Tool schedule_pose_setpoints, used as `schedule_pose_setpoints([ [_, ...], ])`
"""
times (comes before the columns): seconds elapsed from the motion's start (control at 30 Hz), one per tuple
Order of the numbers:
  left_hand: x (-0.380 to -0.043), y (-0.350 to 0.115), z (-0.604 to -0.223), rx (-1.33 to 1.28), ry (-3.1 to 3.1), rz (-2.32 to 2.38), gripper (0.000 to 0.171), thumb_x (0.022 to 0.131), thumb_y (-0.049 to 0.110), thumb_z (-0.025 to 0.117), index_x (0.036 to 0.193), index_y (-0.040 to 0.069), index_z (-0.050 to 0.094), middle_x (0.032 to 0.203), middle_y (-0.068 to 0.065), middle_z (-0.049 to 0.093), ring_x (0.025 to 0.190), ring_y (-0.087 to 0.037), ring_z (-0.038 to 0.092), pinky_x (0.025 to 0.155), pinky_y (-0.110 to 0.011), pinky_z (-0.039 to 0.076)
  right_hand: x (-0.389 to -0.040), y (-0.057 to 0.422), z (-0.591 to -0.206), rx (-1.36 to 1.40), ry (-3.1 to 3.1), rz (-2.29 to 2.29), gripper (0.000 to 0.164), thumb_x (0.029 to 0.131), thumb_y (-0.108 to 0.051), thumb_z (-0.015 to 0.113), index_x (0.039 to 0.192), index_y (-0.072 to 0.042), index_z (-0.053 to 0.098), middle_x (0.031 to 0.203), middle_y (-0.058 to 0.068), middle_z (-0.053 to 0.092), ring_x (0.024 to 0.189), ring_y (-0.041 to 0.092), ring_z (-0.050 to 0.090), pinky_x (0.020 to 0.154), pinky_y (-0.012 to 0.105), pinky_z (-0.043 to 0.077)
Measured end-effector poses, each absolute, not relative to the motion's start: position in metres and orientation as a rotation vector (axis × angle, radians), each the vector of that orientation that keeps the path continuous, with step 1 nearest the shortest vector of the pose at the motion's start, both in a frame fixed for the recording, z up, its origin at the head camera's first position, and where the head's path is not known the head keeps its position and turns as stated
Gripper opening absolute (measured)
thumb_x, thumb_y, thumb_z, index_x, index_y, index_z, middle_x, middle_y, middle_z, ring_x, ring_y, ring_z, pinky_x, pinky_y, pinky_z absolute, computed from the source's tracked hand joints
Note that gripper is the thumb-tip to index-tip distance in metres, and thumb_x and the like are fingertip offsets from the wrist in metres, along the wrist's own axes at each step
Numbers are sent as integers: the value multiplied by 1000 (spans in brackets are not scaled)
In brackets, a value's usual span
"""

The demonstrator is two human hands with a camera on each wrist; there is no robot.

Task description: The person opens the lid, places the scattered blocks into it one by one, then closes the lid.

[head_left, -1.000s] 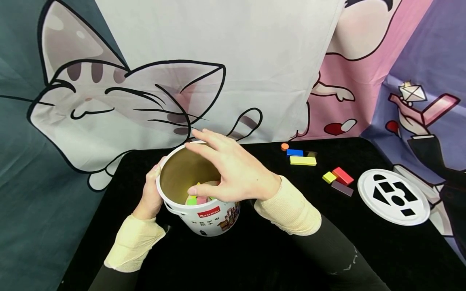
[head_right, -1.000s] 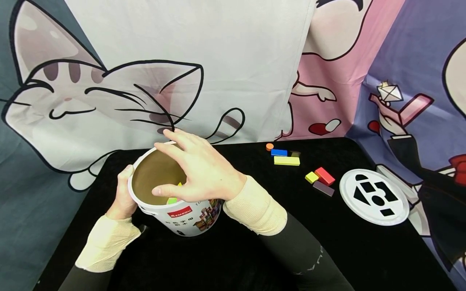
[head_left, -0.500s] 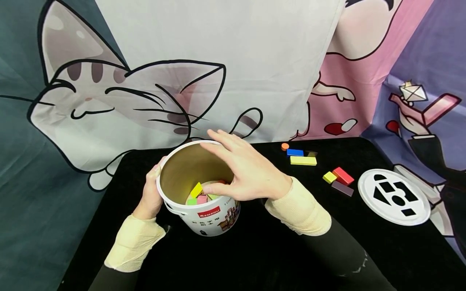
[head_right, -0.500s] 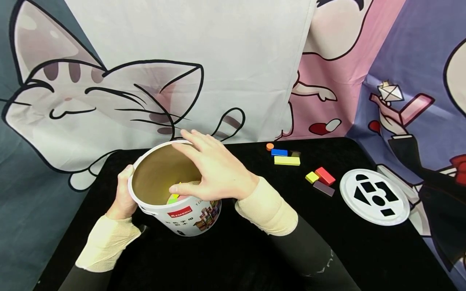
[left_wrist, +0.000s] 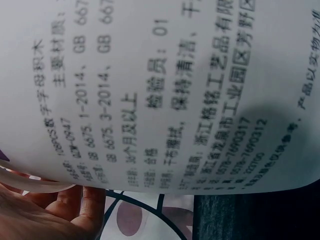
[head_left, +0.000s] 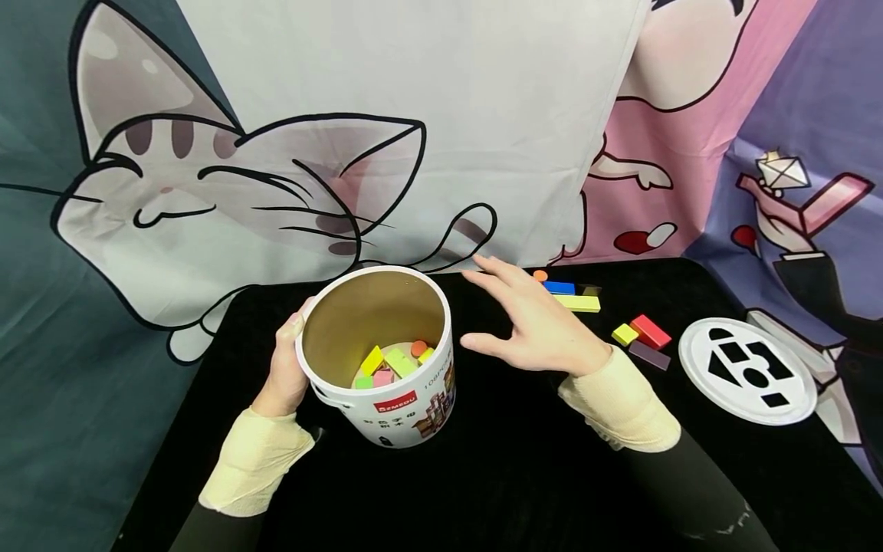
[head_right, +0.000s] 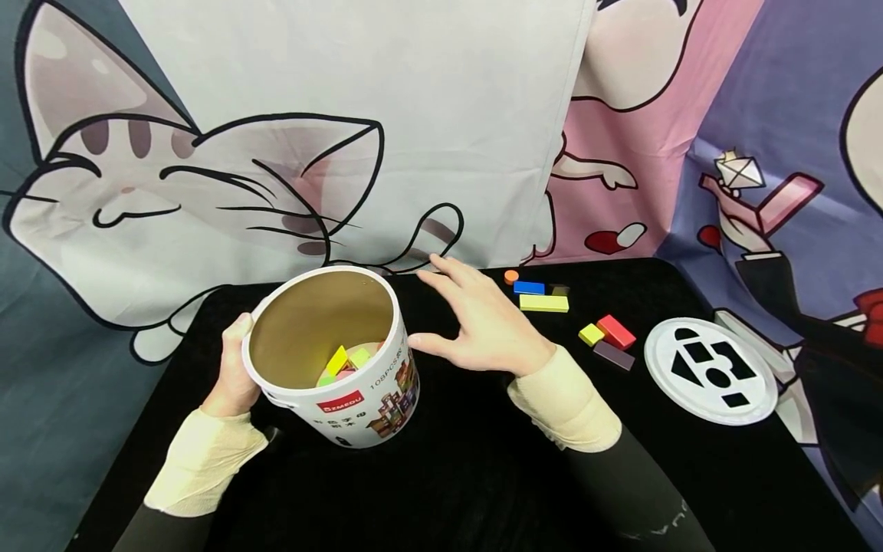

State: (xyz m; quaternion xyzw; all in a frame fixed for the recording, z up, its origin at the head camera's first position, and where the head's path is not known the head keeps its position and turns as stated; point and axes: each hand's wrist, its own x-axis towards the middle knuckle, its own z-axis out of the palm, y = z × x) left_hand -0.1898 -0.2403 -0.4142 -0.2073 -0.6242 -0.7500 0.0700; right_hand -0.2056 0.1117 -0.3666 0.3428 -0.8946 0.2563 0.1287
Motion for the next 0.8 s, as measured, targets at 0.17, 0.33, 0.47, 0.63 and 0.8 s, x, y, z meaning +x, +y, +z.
schedule_pose_setpoints([
  [0.17, -191, -241, -417, -627, -1878, -2246, 49, 103, 34, 31, 131, 4, 58, 127, -4, 60, 119, -22, 50, 105, -34, 35, -207, 138, -384, 898, -2680, 731, 84, 83, -67, 59, 149, -15, 48, 159, 7, 35, 143, 24, 34, 114, 48, 29],
  [0.33, -193, -240, -419, -573, -1878, -2245, 53, 101, 38, 33, 130, 0, 57, 124, -6, 61, 117, -22, 51, 104, -36, 36, -211, 166, -401, 784, -2750, 716, 79, 85, -65, 59, 145, -13, 53, 156, 7, 38, 142, 27, 35, 112, 50, 30],
  [0.47, -194, -238, -419, -573, -1881, -2253, 55, 101, 40, 34, 130, 0, 56, 124, -7, 60, 117, -23, 51, 104, -37, 37, -216, 194, -415, 693, -2785, 716, 71, 89, -59, 58, 141, -9, 56, 153, 9, 42, 138, 30, 39, 111, 52, 31],
  [0.63, -192, -240, -418, -610, -1866, -2275, 49, 102, 36, 33, 129, 5, 59, 125, -6, 61, 117, -22, 51, 103, -35, 37, -222, 224, -430, 576, -2836, 720, 66, 92, -55, 56, 137, -5, 58, 148, 17, 45, 135, 35, 41, 110, 54, 30],
  [0.8, -191, -242, -418, -588, -1894, -2266, 51, 102, 37, 32, 130, 3, 57, 126, -8, 60, 118, -25, 50, 103, -37, 36, -227, 249, -440, 504, -2849, 697, 64, 93, -51, 57, 132, -1, 61, 141, 21, 51, 131, 37, 45, 108, 54, 32],
])
